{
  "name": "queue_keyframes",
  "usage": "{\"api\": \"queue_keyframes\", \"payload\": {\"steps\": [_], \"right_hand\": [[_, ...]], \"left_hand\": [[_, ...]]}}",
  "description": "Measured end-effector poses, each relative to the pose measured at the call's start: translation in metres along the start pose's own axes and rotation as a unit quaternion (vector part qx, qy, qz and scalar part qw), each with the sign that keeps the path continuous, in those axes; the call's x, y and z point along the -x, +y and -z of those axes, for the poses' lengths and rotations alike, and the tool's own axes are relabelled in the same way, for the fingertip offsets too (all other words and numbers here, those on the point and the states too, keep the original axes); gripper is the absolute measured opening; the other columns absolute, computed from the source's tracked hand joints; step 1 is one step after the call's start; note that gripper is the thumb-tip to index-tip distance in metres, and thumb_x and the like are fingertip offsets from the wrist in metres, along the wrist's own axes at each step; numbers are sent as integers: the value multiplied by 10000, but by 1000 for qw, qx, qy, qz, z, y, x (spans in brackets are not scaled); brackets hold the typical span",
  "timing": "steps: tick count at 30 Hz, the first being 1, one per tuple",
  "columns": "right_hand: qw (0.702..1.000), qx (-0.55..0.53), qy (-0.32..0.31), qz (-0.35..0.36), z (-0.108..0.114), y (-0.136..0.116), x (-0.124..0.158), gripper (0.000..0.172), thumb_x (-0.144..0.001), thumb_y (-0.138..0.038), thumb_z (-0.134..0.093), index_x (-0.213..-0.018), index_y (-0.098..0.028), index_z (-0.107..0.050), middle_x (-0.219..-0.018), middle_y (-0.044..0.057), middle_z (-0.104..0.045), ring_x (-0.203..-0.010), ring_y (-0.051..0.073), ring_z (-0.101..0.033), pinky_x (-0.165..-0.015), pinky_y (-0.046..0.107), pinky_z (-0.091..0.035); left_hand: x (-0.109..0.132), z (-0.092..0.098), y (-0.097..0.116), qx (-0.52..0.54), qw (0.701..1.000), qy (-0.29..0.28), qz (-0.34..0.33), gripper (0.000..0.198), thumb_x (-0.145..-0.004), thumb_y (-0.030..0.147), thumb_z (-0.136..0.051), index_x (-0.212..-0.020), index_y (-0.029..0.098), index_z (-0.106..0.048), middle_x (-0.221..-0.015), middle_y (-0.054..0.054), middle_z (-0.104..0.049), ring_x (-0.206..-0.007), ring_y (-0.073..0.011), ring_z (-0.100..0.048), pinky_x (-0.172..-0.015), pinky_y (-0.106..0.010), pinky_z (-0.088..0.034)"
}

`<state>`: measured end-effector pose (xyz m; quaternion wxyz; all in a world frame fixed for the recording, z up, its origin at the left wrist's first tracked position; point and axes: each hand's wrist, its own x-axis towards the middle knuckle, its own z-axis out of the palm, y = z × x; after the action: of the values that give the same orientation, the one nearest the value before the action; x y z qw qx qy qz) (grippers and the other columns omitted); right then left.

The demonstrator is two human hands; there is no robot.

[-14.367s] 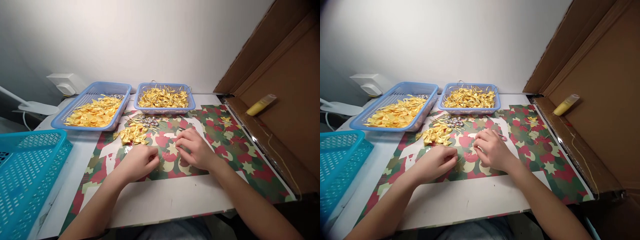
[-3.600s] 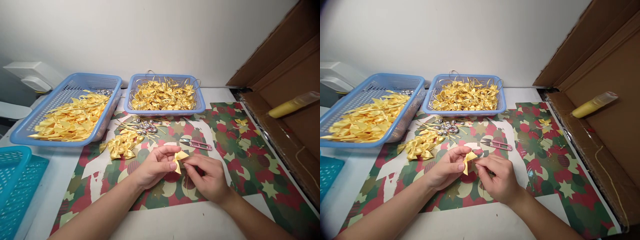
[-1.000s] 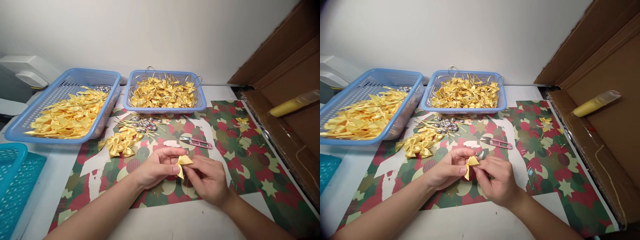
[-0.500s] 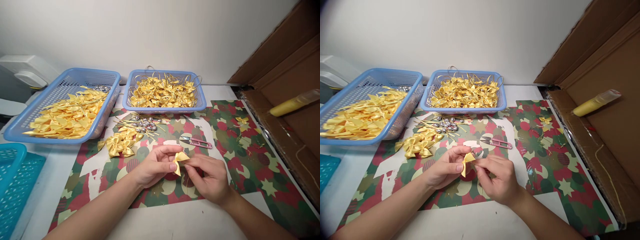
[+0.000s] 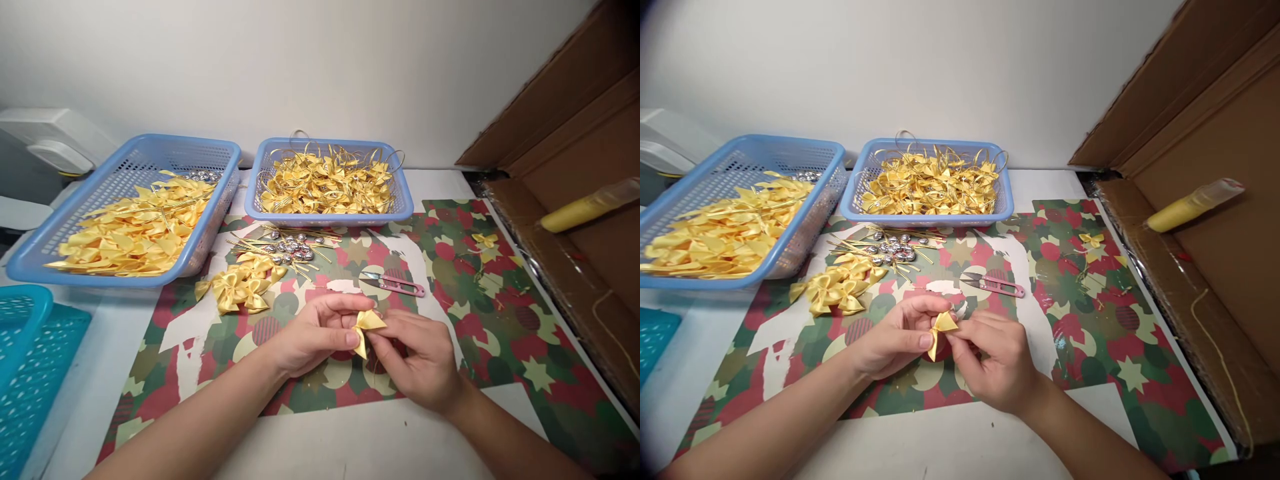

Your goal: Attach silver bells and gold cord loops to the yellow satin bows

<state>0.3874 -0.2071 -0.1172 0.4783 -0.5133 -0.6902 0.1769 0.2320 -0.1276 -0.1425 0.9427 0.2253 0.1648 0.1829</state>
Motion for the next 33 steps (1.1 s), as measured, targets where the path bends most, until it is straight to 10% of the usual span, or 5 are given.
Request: {"api": "queue_keyframes", "payload": {"steps": [33], "right_hand": [[1000,3,22,-21,1,2,1,244,-829,-29,-532,-872,-199,-701,-578,-1,-642,-496,122,-555,-476,242,-457]], "left_hand": [[1,-4,6,-7,999,21,-35,328,-653,157,-853,-959,232,-763,-808,9,-734,-657,-76,-636,-647,-170,-481]]}}
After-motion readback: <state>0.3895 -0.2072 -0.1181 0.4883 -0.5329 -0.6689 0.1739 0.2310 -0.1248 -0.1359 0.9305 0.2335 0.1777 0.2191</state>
